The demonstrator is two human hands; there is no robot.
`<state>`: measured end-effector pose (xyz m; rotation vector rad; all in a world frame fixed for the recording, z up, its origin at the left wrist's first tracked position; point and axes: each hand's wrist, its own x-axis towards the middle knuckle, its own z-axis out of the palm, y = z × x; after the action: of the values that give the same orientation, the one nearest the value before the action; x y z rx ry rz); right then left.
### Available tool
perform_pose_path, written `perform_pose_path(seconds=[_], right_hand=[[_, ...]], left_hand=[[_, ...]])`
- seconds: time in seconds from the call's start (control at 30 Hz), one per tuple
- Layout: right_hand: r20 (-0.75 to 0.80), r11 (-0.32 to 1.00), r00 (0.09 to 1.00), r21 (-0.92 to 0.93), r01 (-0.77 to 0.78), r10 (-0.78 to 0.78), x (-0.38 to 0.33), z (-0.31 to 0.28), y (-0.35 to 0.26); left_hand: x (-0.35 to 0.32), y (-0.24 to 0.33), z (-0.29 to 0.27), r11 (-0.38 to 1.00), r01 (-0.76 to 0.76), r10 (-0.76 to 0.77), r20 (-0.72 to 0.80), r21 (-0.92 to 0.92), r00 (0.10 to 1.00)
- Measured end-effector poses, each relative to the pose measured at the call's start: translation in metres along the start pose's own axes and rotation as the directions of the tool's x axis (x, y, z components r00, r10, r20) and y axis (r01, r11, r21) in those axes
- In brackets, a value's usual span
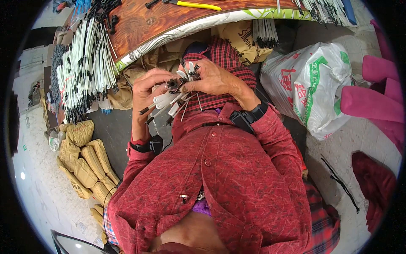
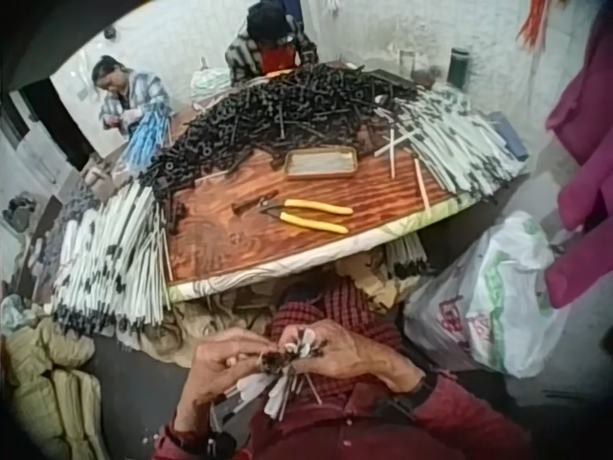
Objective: Cutting and organizing bundles of electrical wires on a production table.
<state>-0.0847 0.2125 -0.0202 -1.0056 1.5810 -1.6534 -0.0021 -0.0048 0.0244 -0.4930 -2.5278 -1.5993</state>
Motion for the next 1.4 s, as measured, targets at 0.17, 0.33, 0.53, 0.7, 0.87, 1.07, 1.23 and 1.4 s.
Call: perform_pose_path(seconds=[0.17,0.33,0.53,0.7,0.87,1.07,1.23,1.4], right_hand=[[-0.001,0.999,1.0,0.034,0.0,0.0,0.0,-0.001,-0.003],[0.003,0.996,0.999,0.073,-0.042,0.041,-0.001,0.002,-0.007],[0.011,0.996,0.999,0.068,-0.052,0.051,-0.001,0.003,-0.009],[-0.013,0.998,0.998,0.017,-0.062,0.062,0.0,0.006,-0.009],[-0.072,0.999,0.997,-0.039,-0.031,0.028,-0.001,0.012,-0.012],[-0.091,0.986,0.996,-0.165,0.006,-0.021,-0.001,0.011,-0.015],[-0.14,0.967,0.976,-0.214,0.136,-0.168,-0.001,0.011,-0.013],[-0.161,0.973,0.972,-0.185,0.139,-0.169,-0.002,0.012,-0.014]], left_hand=[[-0.001,-0.002,-0.001,1.0,0.02,-0.02,0.009,-0.001,1.0],[-0.005,0.003,-0.003,0.993,0.117,-0.116,0.032,-0.032,0.993],[0.002,0.012,-0.018,0.978,0.132,-0.108,0.147,-0.163,0.983],[0.007,0.009,-0.026,0.957,0.23,-0.188,0.229,-0.175,0.955],[0.012,0.021,-0.03,0.94,0.324,-0.283,0.282,-0.11,0.917],[0.014,0.029,-0.028,0.741,0.603,-0.525,0.306,-0.295,0.794],[0.016,0.03,-0.025,0.718,0.581,-0.507,0.284,-0.383,0.814],[0.018,0.035,-0.024,0.718,0.598,-0.53,0.278,-0.357,0.801]])
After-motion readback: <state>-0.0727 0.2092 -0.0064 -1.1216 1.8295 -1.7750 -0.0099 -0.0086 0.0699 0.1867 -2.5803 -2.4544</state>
